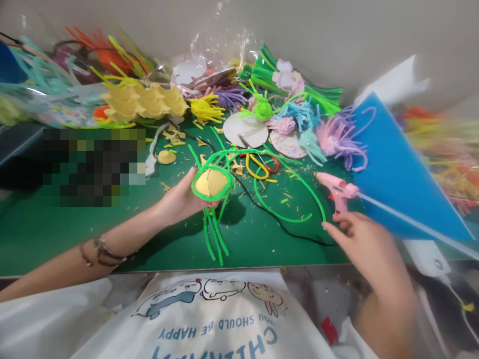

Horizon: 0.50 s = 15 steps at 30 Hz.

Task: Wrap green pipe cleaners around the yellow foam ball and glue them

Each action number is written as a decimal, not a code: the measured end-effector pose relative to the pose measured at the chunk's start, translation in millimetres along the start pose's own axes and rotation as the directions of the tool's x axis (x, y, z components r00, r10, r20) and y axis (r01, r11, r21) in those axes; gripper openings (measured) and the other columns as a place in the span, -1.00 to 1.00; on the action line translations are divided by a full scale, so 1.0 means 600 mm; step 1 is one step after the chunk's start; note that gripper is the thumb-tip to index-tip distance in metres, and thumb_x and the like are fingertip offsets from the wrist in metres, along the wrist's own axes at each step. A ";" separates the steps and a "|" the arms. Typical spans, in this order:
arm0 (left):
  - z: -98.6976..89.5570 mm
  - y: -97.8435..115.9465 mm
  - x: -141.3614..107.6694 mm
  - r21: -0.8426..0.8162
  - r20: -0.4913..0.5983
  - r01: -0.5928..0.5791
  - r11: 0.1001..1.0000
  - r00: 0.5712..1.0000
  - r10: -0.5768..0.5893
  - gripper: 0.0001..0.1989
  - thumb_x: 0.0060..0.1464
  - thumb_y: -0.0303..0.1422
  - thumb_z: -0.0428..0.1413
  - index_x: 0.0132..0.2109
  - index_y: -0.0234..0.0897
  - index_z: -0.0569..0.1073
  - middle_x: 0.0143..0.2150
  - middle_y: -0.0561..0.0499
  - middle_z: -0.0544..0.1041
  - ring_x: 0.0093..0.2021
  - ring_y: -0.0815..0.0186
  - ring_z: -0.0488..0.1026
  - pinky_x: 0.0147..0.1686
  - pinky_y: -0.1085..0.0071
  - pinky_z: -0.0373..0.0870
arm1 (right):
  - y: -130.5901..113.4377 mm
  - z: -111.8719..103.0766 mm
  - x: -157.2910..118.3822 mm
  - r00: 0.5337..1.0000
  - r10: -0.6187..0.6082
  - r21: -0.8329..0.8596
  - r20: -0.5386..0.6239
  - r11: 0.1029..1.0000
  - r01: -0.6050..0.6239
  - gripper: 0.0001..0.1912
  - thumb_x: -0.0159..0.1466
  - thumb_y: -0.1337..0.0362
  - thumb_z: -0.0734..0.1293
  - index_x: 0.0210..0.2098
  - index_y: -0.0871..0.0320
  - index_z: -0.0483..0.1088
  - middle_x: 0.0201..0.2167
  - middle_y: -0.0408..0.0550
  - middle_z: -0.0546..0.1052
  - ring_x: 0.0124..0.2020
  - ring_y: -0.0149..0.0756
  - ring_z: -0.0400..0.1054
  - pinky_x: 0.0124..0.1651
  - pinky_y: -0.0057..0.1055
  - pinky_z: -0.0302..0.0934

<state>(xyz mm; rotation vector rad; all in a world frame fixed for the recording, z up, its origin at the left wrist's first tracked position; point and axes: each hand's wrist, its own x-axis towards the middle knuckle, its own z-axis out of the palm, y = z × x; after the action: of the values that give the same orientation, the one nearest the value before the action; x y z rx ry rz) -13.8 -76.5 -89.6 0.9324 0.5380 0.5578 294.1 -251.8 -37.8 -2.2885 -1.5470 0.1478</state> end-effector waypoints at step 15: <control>0.033 -0.041 -0.005 0.127 0.115 0.016 0.992 0.993 -0.031 -0.16 0.10 0.31 -0.14 0.26 -0.22 0.27 -0.05 -0.12 0.56 -0.21 0.22 0.48 -0.31 0.39 0.30 | -0.207 0.149 0.041 0.901 -0.430 0.703 0.061 0.659 0.267 -0.41 0.07 0.14 0.51 0.06 0.03 0.33 0.06 0.00 0.47 0.12 -0.13 0.37 0.13 -0.21 0.33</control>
<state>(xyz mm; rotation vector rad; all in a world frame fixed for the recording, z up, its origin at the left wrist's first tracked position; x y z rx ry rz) 1.8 -102.0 -100.0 1.0702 0.4814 0.4490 169.6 -166.9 -72.8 -1.3939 -1.6465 0.7609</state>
